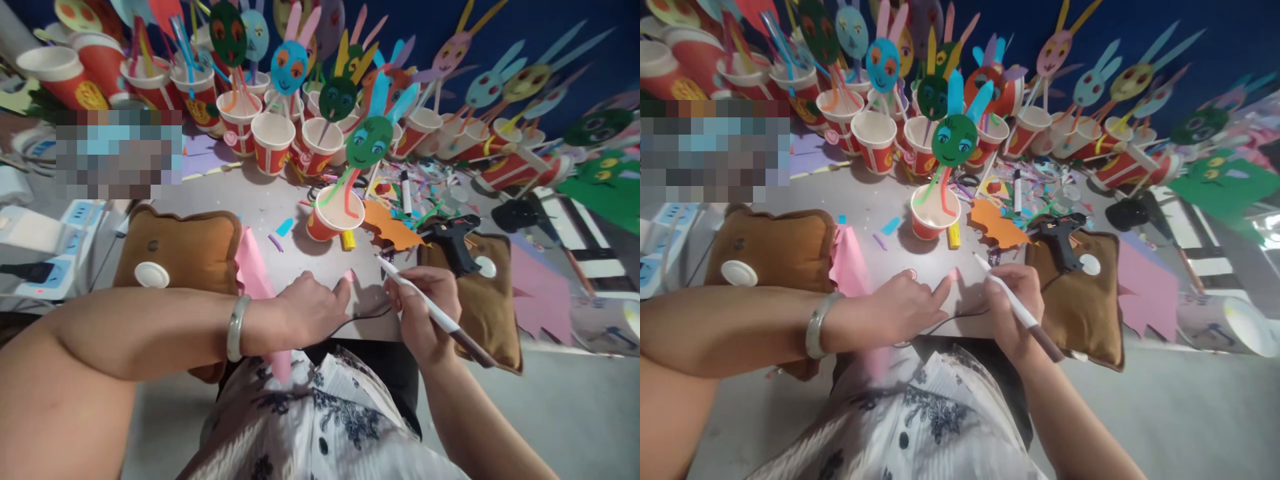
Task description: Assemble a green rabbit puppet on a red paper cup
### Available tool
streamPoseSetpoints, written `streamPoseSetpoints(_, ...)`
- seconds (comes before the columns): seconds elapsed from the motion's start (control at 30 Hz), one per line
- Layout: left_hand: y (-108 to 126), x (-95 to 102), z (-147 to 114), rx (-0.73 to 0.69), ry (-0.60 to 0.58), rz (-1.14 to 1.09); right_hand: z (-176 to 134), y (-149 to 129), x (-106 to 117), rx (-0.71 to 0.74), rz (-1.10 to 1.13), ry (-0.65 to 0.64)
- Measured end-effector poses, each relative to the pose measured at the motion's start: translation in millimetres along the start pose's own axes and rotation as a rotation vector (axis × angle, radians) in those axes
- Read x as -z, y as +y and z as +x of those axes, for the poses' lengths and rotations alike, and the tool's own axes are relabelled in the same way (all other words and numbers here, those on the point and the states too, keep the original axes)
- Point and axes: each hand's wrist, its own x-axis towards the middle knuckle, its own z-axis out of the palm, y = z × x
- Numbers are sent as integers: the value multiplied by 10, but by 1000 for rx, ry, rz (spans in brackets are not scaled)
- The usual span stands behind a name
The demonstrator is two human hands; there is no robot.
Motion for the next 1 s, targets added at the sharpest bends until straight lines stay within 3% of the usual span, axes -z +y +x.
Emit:
streamPoseSetpoints(0.17, 7, 4, 45, -27, -92, 31, -5, 67, -31, 41, -79, -84)
streamPoseSetpoints(0.27, 3, 43, 26, -46, -96, 56, 10, 127, -96, 116, -100, -64)
streamPoseSetpoints(0.4, -13, -34, -27, -76, 17, 80, 21, 186, -142, 224, -160, -39)
streamPoseSetpoints(0.53, -26, -271, -65, -100, 215, 156, 34, 156, -139, 276, -228, -60)
streamPoseSetpoints(0.6, -24, -385, -61, -74, 260, 172, 40, 141, -138, 280, -238, -75)
streamPoseSetpoints(0.73, -17, -484, -26, -49, 290, 187, 45, 144, -143, 322, -238, -71)
streamPoseSetpoints(0.87, -16, -458, -10, -44, 303, 181, 55, 113, -156, 415, -368, -36)
streamPoseSetpoints(1.0, -16, -435, -22, -51, 313, 176, 69, 64, -172, 409, -436, -33)
